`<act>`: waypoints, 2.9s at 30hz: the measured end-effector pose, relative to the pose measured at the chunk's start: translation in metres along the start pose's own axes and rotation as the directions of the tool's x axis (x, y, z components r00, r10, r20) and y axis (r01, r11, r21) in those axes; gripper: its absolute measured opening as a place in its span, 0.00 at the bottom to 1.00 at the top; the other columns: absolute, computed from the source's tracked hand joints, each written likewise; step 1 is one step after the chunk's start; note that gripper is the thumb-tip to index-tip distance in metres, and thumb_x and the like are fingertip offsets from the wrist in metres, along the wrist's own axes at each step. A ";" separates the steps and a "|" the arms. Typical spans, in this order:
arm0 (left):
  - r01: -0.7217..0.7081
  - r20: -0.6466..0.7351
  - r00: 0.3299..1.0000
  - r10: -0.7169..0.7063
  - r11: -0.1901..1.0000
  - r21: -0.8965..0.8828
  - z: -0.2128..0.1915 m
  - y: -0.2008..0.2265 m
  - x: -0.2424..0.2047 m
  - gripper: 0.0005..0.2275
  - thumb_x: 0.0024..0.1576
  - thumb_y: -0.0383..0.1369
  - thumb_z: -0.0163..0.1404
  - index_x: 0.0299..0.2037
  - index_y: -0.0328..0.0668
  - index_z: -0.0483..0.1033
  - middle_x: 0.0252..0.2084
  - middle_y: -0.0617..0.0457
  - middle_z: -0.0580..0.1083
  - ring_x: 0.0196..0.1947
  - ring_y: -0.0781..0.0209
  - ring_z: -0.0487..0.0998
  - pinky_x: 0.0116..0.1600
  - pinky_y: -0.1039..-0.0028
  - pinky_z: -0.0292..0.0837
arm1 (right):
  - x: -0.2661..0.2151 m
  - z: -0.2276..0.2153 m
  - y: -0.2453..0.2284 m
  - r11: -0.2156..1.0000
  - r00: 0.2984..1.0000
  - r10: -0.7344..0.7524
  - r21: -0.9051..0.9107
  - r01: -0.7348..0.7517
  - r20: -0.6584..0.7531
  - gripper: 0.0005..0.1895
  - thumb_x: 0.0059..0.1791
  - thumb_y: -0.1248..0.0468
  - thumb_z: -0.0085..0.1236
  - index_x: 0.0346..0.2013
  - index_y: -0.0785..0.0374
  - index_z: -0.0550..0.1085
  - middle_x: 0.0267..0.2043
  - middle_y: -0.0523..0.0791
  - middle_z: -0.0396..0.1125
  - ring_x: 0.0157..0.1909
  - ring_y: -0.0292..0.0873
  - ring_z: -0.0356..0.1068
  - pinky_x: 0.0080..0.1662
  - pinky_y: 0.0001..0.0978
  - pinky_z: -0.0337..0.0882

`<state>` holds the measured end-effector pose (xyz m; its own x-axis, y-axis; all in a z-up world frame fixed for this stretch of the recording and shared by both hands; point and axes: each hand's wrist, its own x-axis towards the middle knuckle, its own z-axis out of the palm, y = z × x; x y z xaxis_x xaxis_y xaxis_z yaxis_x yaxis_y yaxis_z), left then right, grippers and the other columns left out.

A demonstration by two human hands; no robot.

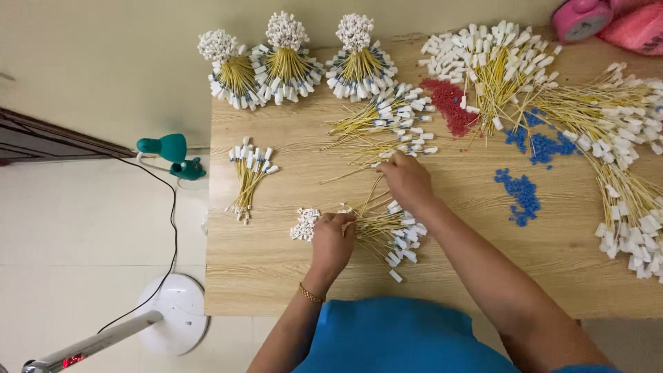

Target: Manually attach white plastic connectors to the ends of thin yellow wires to assemble electrical components.

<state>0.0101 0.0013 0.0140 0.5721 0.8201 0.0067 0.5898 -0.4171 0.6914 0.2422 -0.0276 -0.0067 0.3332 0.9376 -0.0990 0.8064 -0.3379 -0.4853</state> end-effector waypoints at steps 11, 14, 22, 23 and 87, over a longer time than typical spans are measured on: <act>0.113 -0.106 0.987 -0.124 0.988 -0.108 -0.050 0.031 0.006 0.09 0.58 0.29 0.56 0.47 0.41 0.81 0.43 0.45 0.77 0.41 0.49 0.79 0.46 0.63 0.75 | 0.000 -0.035 0.010 0.984 0.993 -0.112 -0.139 0.114 0.023 0.08 0.48 0.60 0.58 0.40 0.56 0.78 0.42 0.46 0.68 0.48 0.50 0.68 0.49 0.46 0.68; -0.134 -0.253 0.957 0.142 0.990 0.050 -0.071 0.056 0.011 0.10 0.58 0.30 0.57 0.50 0.42 0.80 0.46 0.48 0.78 0.47 0.50 0.77 0.53 0.60 0.71 | -0.017 -0.073 -0.015 0.998 0.995 -0.057 0.000 0.058 0.083 0.09 0.52 0.58 0.56 0.43 0.57 0.77 0.41 0.47 0.72 0.45 0.50 0.71 0.48 0.46 0.69; -0.491 -0.165 0.815 0.555 0.814 0.310 -0.092 0.116 0.022 0.13 0.52 0.36 0.62 0.47 0.48 0.82 0.49 0.56 0.79 0.62 0.52 0.73 0.71 0.43 0.48 | -0.067 -0.136 -0.070 0.935 0.966 -0.222 0.309 0.173 0.133 0.12 0.52 0.57 0.54 0.45 0.59 0.77 0.42 0.47 0.75 0.44 0.48 0.76 0.45 0.40 0.73; -0.462 -0.137 0.852 0.506 0.848 0.257 -0.092 0.113 0.021 0.09 0.53 0.36 0.62 0.43 0.50 0.83 0.43 0.58 0.80 0.60 0.54 0.75 0.72 0.41 0.48 | -0.072 -0.141 -0.072 0.931 0.959 -0.255 0.298 0.211 0.119 0.12 0.52 0.57 0.54 0.44 0.60 0.77 0.41 0.47 0.76 0.43 0.48 0.76 0.45 0.40 0.73; 0.128 0.065 0.986 -0.155 0.437 -0.891 -0.082 0.078 -0.009 0.05 0.63 0.27 0.51 0.46 0.35 0.77 0.39 0.56 0.77 0.41 0.70 0.76 0.48 0.79 0.74 | -0.079 -0.121 -0.114 0.695 0.990 -0.079 0.718 -0.028 0.114 0.08 0.51 0.61 0.60 0.37 0.64 0.78 0.27 0.37 0.69 0.29 0.28 0.63 0.31 0.24 0.66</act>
<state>0.0038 -0.0066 0.1273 0.5102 0.8473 -0.1476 -0.1769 0.2712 0.9461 0.1837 -0.0728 0.1617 0.2107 0.9645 -0.1593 0.2009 -0.2021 -0.9585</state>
